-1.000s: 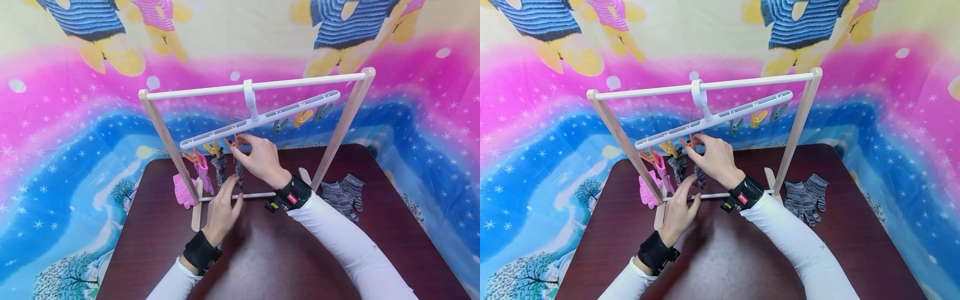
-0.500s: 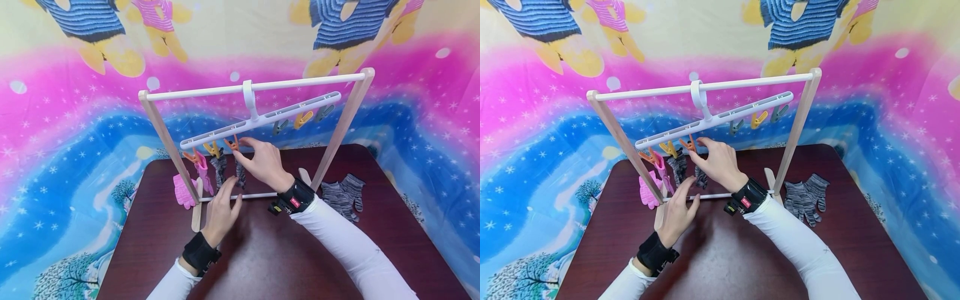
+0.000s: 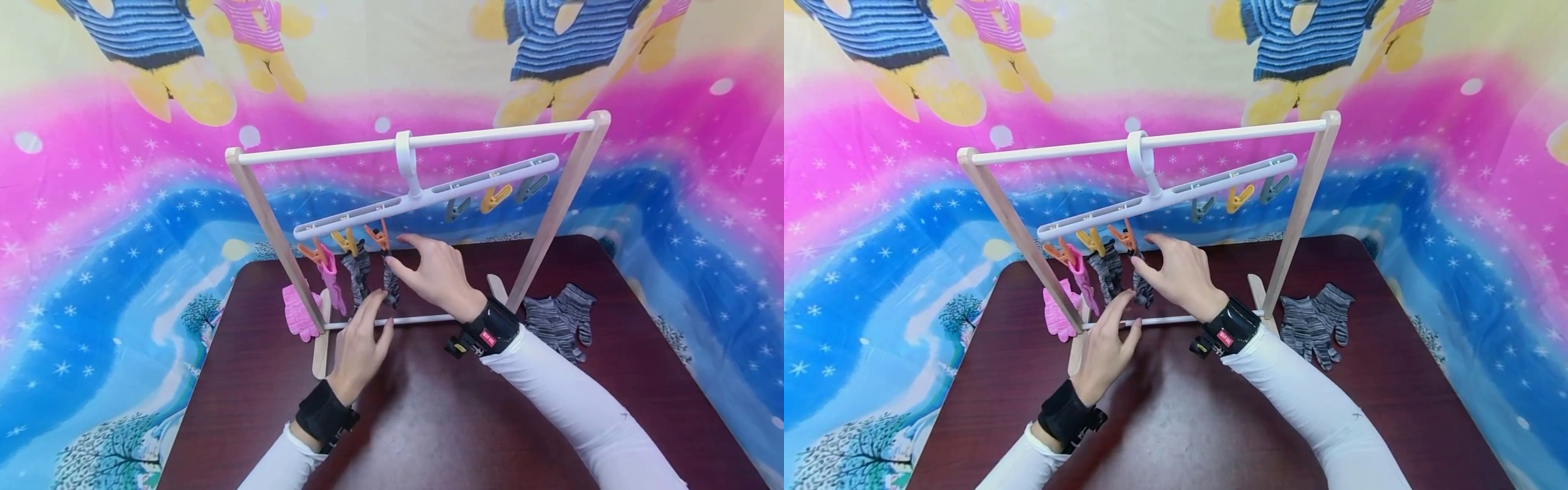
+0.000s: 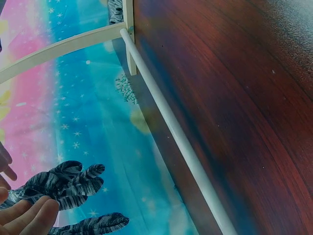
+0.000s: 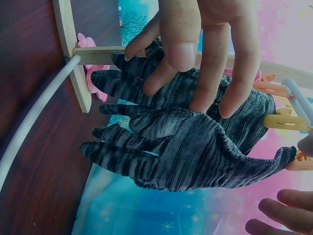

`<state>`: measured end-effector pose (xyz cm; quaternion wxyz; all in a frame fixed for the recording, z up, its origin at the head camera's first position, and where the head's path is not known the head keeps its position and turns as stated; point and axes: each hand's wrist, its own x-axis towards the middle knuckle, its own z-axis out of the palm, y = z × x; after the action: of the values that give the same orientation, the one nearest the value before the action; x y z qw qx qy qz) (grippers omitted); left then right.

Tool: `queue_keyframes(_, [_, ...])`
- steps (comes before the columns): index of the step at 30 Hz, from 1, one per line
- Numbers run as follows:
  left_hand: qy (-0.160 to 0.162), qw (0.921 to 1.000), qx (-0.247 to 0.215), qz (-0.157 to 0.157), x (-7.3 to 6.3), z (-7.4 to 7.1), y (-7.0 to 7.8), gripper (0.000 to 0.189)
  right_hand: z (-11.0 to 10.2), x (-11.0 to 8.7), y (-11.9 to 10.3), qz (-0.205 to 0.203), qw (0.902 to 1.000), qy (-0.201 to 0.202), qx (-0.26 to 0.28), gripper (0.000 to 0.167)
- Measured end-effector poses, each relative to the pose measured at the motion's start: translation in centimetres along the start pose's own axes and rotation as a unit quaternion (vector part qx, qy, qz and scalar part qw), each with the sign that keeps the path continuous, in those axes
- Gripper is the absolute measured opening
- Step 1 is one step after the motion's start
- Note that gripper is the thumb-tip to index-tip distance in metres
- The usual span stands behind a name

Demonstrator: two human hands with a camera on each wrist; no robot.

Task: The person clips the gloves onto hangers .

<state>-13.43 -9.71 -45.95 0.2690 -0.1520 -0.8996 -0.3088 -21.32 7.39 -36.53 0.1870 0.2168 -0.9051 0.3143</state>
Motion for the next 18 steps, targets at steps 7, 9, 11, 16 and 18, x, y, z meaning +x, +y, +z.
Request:
queue_keyframes(7, [0.005,1.0000,-0.001,0.005,-0.2,0.1,-0.1,0.051,0.1,-0.6,0.5,0.004,0.9999,-0.007,-0.009,0.051])
queue_keyframes(9, [0.005,1.0000,-0.001,0.007,-0.2,0.1,-0.1,0.051,0.2,-0.7,0.7,0.004,0.9999,-0.008,-0.011,0.050])
queue_keyframes(11, [0.005,1.0000,-0.001,0.008,-0.3,0.0,-0.1,0.052,0.2,-0.9,0.8,0.003,0.9999,-0.006,-0.014,0.049])
queue_keyframes(16, [0.003,1.0000,0.003,0.005,-0.5,0.1,-0.2,0.053,0.3,-1.4,1.2,0.008,0.9998,-0.007,-0.019,0.047])
queue_keyframes(18, [0.000,1.0000,0.002,0.003,-0.6,0.1,-0.2,0.053,0.4,-1.7,1.4,0.011,0.9997,-0.010,-0.018,0.046])
